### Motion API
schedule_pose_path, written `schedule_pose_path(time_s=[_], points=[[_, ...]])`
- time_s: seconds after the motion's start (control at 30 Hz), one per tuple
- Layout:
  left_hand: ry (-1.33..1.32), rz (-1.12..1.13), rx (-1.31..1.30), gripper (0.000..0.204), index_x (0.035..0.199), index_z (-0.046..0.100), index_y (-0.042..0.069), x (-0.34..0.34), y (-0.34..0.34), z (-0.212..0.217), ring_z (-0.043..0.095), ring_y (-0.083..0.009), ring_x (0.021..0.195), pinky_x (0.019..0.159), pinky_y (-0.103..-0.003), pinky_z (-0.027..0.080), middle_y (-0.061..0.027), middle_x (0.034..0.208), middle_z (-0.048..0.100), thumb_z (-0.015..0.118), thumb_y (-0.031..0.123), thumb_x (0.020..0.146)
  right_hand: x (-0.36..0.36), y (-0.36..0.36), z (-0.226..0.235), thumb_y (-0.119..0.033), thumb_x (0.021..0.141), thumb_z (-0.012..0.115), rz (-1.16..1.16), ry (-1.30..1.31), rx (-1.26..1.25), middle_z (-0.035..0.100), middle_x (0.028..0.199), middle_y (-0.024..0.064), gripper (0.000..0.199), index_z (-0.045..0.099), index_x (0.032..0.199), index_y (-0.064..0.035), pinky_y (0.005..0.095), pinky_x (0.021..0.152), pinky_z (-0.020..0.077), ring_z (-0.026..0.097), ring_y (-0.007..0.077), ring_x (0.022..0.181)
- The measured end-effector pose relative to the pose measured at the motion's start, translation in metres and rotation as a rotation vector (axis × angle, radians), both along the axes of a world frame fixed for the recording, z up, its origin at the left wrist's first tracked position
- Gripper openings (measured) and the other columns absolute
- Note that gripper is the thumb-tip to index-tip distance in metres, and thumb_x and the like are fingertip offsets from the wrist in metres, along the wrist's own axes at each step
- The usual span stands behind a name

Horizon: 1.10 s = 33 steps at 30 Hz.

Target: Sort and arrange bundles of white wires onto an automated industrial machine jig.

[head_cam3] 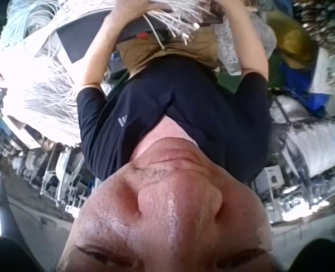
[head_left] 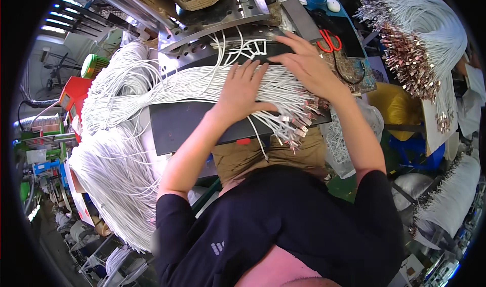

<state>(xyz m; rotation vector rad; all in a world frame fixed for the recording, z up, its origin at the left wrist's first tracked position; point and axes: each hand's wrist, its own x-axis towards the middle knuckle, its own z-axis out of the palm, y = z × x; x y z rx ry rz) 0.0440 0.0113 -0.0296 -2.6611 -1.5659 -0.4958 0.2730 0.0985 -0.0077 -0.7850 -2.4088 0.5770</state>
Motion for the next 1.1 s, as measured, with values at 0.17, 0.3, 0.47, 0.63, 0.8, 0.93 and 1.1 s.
schedule_pose_path(time_s=[0.17, 0.3, 0.47, 0.63, 0.8, 0.93, 1.1], points=[[-0.017, 0.053, -0.061, 0.103, 0.137, 0.048, -0.004, 0.002, 0.007, 0.001, 0.047, -0.0407, 0.130, 0.113, -0.046, 0.034, -0.0253, 0.139, 0.050, 0.075, 0.067, 0.067, -0.069, 0.028, -0.026, -0.037, 0.104, 0.042, 0.100, -0.322, 0.052, 0.038, 0.156, 0.0125, 0.041, 0.064, 0.128, -0.0134, 0.0496, 0.119, 0.0197, 0.025, 0.0305, 0.148], [-0.043, 0.097, -0.091, 0.093, 0.135, 0.050, -0.004, -0.039, 0.014, 0.006, 0.050, -0.0401, 0.127, 0.110, -0.044, 0.038, -0.0233, 0.134, 0.055, 0.077, 0.059, 0.071, -0.060, 0.027, -0.049, -0.031, 0.103, 0.043, -0.007, -0.300, 0.316, 0.046, 0.149, 0.0134, 0.039, 0.064, 0.129, -0.0122, 0.0463, 0.115, 0.0292, 0.036, 0.0289, 0.142], [-0.106, 0.215, -0.262, 0.055, 0.119, 0.064, 0.005, -0.099, -0.001, 0.041, 0.061, -0.0337, 0.108, 0.092, -0.042, 0.048, -0.0171, 0.115, 0.066, 0.077, 0.042, 0.080, 0.060, -0.019, -0.008, -0.017, 0.097, 0.045, -0.357, 0.546, -0.128, 0.072, 0.101, 0.0092, 0.032, 0.066, 0.116, -0.0022, 0.0375, 0.088, 0.0531, 0.068, 0.0241, 0.096], [-0.239, 0.249, -0.513, 0.030, 0.103, 0.068, 0.003, -0.101, 0.014, 0.049, 0.066, -0.0315, 0.083, 0.074, -0.041, 0.049, -0.0162, 0.089, 0.069, 0.071, 0.029, 0.088, 0.230, -0.113, -0.151, -0.026, 0.100, 0.049, -1.193, 0.198, -0.255, 0.070, 0.088, 0.0124, 0.037, 0.070, 0.092, 0.0026, 0.0401, 0.075, 0.0528, 0.068, 0.0225, 0.079], [-0.512, 0.521, -0.328, 0.030, 0.102, 0.067, 0.002, -0.097, 0.015, 0.044, 0.065, -0.0339, 0.075, 0.070, -0.041, 0.049, -0.0168, 0.083, 0.068, 0.071, 0.029, 0.088, 0.193, -0.160, -0.176, -0.019, 0.099, 0.056, -1.117, 0.138, -0.393, 0.069, 0.095, 0.0114, 0.024, 0.067, 0.102, 0.0028, 0.0335, 0.083, 0.0489, 0.065, 0.0211, 0.088], [-0.287, 0.321, -0.301, 0.029, 0.100, 0.066, 0.001, -0.056, 0.000, 0.050, 0.063, -0.0276, 0.067, 0.065, -0.038, 0.048, -0.0158, 0.076, 0.066, 0.070, 0.028, 0.090, 0.083, -0.096, -0.039, -0.010, 0.088, 0.066, -0.673, 0.452, 0.022, 0.063, 0.119, 0.0119, 0.029, 0.065, 0.115, -0.0009, 0.0330, 0.096, 0.0463, 0.060, 0.0235, 0.110], [-0.451, 0.199, -0.414, 0.027, 0.104, 0.066, 0.002, -0.038, 0.016, 0.054, 0.066, -0.0295, 0.078, 0.071, -0.037, 0.050, -0.0197, 0.085, 0.067, 0.067, 0.026, 0.092, -0.050, -0.045, 0.031, -0.027, 0.075, 0.077, -0.191, 0.045, 0.302, 0.058, 0.131, 0.0145, 0.064, 0.055, 0.134, -0.0152, 0.0438, 0.097, 0.0480, 0.055, 0.0298, 0.121]])
